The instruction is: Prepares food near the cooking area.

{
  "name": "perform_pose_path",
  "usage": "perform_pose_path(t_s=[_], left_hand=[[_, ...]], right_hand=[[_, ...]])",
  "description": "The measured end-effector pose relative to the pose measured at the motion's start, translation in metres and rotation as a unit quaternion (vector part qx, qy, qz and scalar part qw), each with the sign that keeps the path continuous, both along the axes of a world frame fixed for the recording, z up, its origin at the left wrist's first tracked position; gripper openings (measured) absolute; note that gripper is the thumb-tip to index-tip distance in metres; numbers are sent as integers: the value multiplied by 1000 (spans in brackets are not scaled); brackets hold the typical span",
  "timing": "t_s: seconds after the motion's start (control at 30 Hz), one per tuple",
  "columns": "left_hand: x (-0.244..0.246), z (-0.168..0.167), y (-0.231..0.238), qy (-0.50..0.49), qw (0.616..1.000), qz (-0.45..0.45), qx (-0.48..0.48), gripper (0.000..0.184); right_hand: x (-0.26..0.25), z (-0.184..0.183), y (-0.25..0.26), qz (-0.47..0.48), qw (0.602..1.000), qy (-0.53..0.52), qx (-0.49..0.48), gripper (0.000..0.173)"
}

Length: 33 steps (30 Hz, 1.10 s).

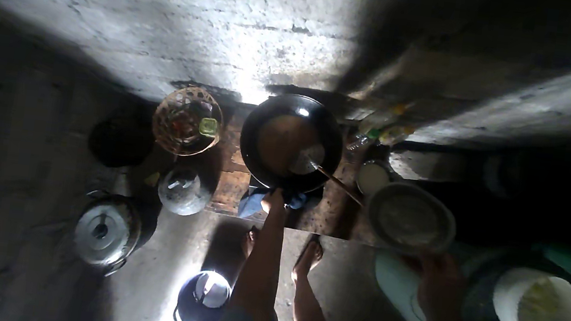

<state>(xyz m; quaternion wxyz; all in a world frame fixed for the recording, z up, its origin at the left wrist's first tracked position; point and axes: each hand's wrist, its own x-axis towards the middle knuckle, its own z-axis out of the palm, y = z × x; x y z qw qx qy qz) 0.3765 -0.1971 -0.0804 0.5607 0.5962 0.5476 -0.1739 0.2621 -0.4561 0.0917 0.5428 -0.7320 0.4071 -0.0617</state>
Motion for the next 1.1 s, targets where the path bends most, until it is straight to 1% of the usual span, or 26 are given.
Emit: perform_pose_path(t_s=[0.2, 0.3, 0.37, 0.47, 0.53, 0.63, 0.7, 0.77, 0.83, 0.9, 0.97, 1.0, 1.03, 1.1], left_hand=[[-4, -1, 1, -10, 998, 32, -45, 36], [-9, -1, 1, -31, 998, 27, -52, 39], [-16, 1, 3, -46, 997, 32, -53, 40], [-30, 7, 13, -59, 996, 50, -35, 38], [-44, 17, 26, -62, 997, 38, 6, 37], [-68, 40, 58, -90, 991, 22, 98, 32], [-83, 69, 86, -124, 983, 26, 132, 29], [-94, 98, 119, -164, 976, 39, 134, 25], [-99, 121, 154, -201, 971, 41, 121, 22], [-97, 137, 191, -241, 963, 33, 116, 22], [-89, 147, 227, -280, 950, 19, 134, 24], [-83, 149, 246, -277, 949, -1, 153, 26], [-75, 146, 266, -251, 950, -39, 180, 30], [-56, 124, 300, -139, 943, -163, 256, 42]], right_hand=[[6, 0, 0, -1, 1000, -11, -3, 21], [7, -1, 0, -3, 1000, -11, -3, 20], [8, -2, -2, 7, 1000, -10, -2, 22], [11, -2, -3, 16, 1000, -9, -5, 25], [13, 0, -1, 21, 1000, -7, -9, 27], [16, 3, 1, 26, 1000, 6, -13, 30], [18, 10, 6, 34, 999, 15, -26, 33], [23, 19, 16, 54, 998, 19, -38, 35], [27, 19, 23, 65, 998, 10, -25, 35], [27, 17, 28, 86, 996, -1, -27, 35], [28, 19, 36, 101, 994, -6, -50, 37], [28, 21, 41, 103, 993, -2, -63, 37], [28, 24, 47, 104, 992, 3, -70, 36], [29, 26, 58, 89, 994, 1, -68, 35]])
